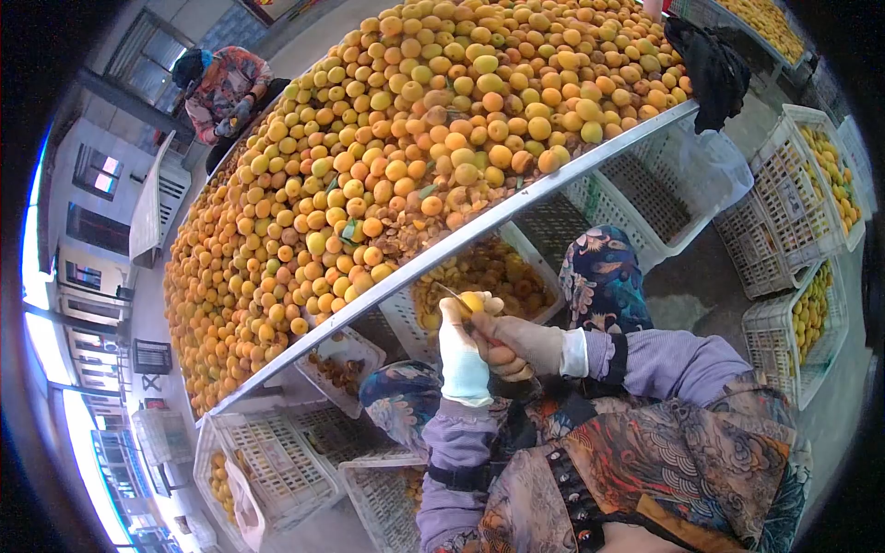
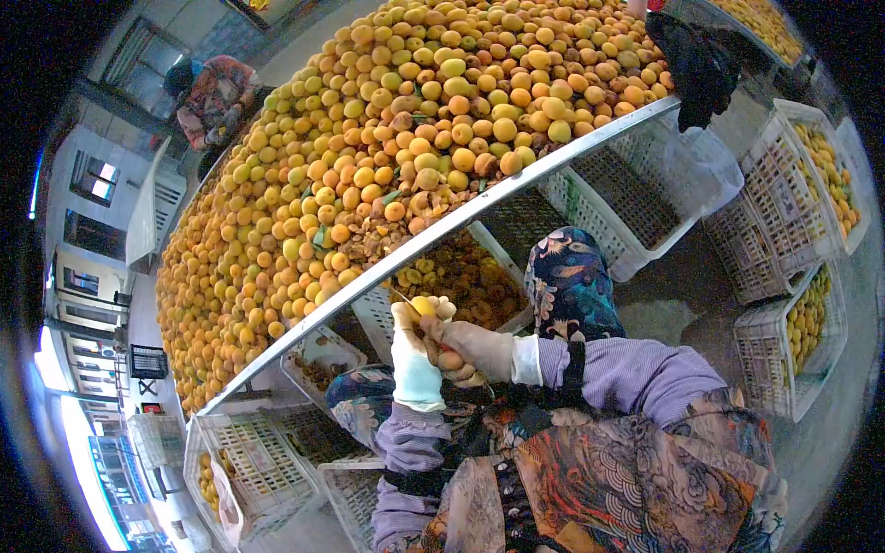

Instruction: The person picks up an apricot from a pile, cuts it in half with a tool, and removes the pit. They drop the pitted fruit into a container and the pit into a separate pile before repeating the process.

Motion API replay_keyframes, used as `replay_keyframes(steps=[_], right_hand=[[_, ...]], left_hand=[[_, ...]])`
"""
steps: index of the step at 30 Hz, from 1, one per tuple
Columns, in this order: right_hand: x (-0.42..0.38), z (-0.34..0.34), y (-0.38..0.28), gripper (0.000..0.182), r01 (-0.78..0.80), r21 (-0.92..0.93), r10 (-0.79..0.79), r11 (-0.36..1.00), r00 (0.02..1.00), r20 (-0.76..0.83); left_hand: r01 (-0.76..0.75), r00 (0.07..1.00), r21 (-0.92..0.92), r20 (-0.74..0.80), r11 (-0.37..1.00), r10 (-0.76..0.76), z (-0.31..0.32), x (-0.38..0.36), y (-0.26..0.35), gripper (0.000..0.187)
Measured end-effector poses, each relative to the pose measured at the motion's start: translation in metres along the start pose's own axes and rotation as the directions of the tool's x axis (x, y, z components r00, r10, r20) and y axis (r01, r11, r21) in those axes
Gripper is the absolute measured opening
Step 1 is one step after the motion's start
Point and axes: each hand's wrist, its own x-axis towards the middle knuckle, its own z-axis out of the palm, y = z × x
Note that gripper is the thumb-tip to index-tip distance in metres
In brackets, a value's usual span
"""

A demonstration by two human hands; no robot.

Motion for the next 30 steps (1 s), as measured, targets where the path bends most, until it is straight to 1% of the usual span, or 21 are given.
replay_keyframes(steps=[2, 5, 7, 8, 10, 12, 13, 14, 15, 17, 18, 19, 20, 21, 23, 25, 26, 27, 28, 29, 30], right_hand=[[0.000, 0.000, -0.001, 0.051, 0.020, 0.040, -0.021, 0.999, 0.999, 0.031], [0.006, -0.005, -0.001, 0.052, 0.014, -0.022, -0.013, 1.000, 1.000, 0.013], [0.005, 0.002, -0.007, 0.052, -0.021, -0.189, -0.003, 0.982, 0.992, -0.127], [0.002, 0.004, -0.009, 0.052, -0.021, -0.190, -0.002, 0.981, 0.992, -0.124], [-0.005, 0.008, -0.013, 0.049, 0.024, -0.410, -0.088, 0.912, 0.987, -0.137], [-0.007, 0.012, -0.020, 0.048, 0.049, -0.356, -0.114, 0.933, 0.980, -0.163], [-0.008, 0.011, -0.022, 0.046, 0.083, -0.300, -0.146, 0.950, 0.970, -0.193], [-0.006, 0.005, -0.022, 0.043, 0.191, -0.247, -0.230, 0.950, 0.963, -0.140], [-0.005, 0.008, -0.024, 0.043, 0.193, -0.245, -0.232, 0.950, 0.962, -0.141], [-0.002, 0.017, -0.028, 0.041, 0.086, -0.484, -0.248, 0.871, 0.927, -0.282], [0.000, 0.017, -0.031, 0.035, 0.060, -0.465, -0.210, 0.883, 0.937, -0.279], [0.005, 0.014, -0.029, 0.035, 0.061, -0.464, -0.211, 0.884, 0.937, -0.279], [0.013, 0.009, -0.025, 0.037, 0.092, -0.438, -0.253, 0.894, 0.912, -0.324], [0.017, 0.010, -0.025, 0.039, 0.125, -0.414, -0.291, 0.902, 0.883, -0.368], [0.014, 0.008, -0.031, 0.036, 0.159, -0.390, -0.300, 0.907, 0.894, -0.332], [0.011, 0.011, -0.041, 0.034, 0.270, -0.220, -0.329, 0.938, 0.892, -0.309], [0.007, 0.014, -0.045, 0.033, 0.428, -0.207, -0.468, 0.880, 0.858, -0.211], [0.003, 0.022, -0.053, 0.033, 0.428, -0.205, -0.467, 0.880, 0.857, -0.216], [0.000, 0.028, -0.060, 0.033, 0.510, -0.171, -0.535, 0.843, 0.828, -0.167], [-0.001, 0.033, -0.065, 0.033, 0.586, -0.133, -0.600, 0.800, 0.791, -0.119], [0.001, 0.034, -0.069, 0.031, 0.629, -0.195, -0.653, 0.753, 0.750, -0.103]], left_hand=[[-0.036, 0.999, -0.017, 0.031, 0.999, 0.036, 0.000, -0.002, 0.000, 0.054], [0.030, 0.999, -0.058, 0.013, 0.998, -0.030, -0.006, -0.001, -0.001, 0.052], [-0.032, 0.999, -0.122, 0.023, 0.992, 0.035, -0.016, 0.004, -0.005, 0.050], [0.001, 0.995, -0.303, 0.099, 0.953, 0.031, -0.026, 0.011, -0.011, 0.047], [-0.019, 0.997, -0.303, 0.064, 0.953, 0.040, -0.025, 0.008, -0.005, 0.046], [-0.024, 0.999, -0.302, 0.033, 0.953, 0.036, -0.026, 0.006, -0.004, 0.045], [-0.089, 0.996, -0.260, -0.009, 0.962, 0.089, -0.026, 0.006, -0.005, 0.043], [-0.152, 0.988, -0.214, -0.046, 0.965, 0.145, -0.026, 0.006, -0.005, 0.040], [-0.150, 0.989, -0.213, -0.044, 0.966, 0.144, -0.028, 0.007, -0.005, 0.040], [-0.238, 0.971, 0.113, 0.035, 0.965, 0.236, -0.035, 0.009, -0.007, 0.036], [-0.236, 0.972, 0.115, 0.036, 0.965, 0.233, -0.031, 0.007, -0.005, 0.036], [-0.256, 0.966, 0.199, 0.004, 0.946, 0.260, -0.026, 0.003, -0.001, 0.036], [-0.272, 0.956, 0.283, -0.026, 0.920, 0.291, -0.023, 0.000, 0.002, 0.036], [-0.274, 0.955, 0.285, -0.028, 0.918, 0.294, -0.026, 0.003, 0.000, 0.036], [-0.303, 0.953, -0.079, -0.026, 0.950, 0.302, -0.036, 0.009, -0.004, 0.038], [-0.240, 0.971, -0.143, -0.030, 0.960, 0.239, -0.032, 0.002, 0.004, 0.041], [-0.141, 0.979, -0.281, 0.101, 0.949, 0.175, -0.029, -0.003, 0.008, 0.044], [-0.022, 0.963, -0.401, 0.238, 0.916, 0.127, -0.027, -0.006, 0.009, 0.047], [0.015, 0.978, -0.348, 0.199, 0.938, 0.059, -0.025, -0.006, 0.008, 0.053], [0.017, 0.978, -0.348, 0.199, 0.937, 0.057, -0.022, -0.007, 0.007, 0.053], [0.060, 0.981, -0.349, 0.193, 0.935, 0.009, -0.008, -0.012, 0.012, 0.053]])
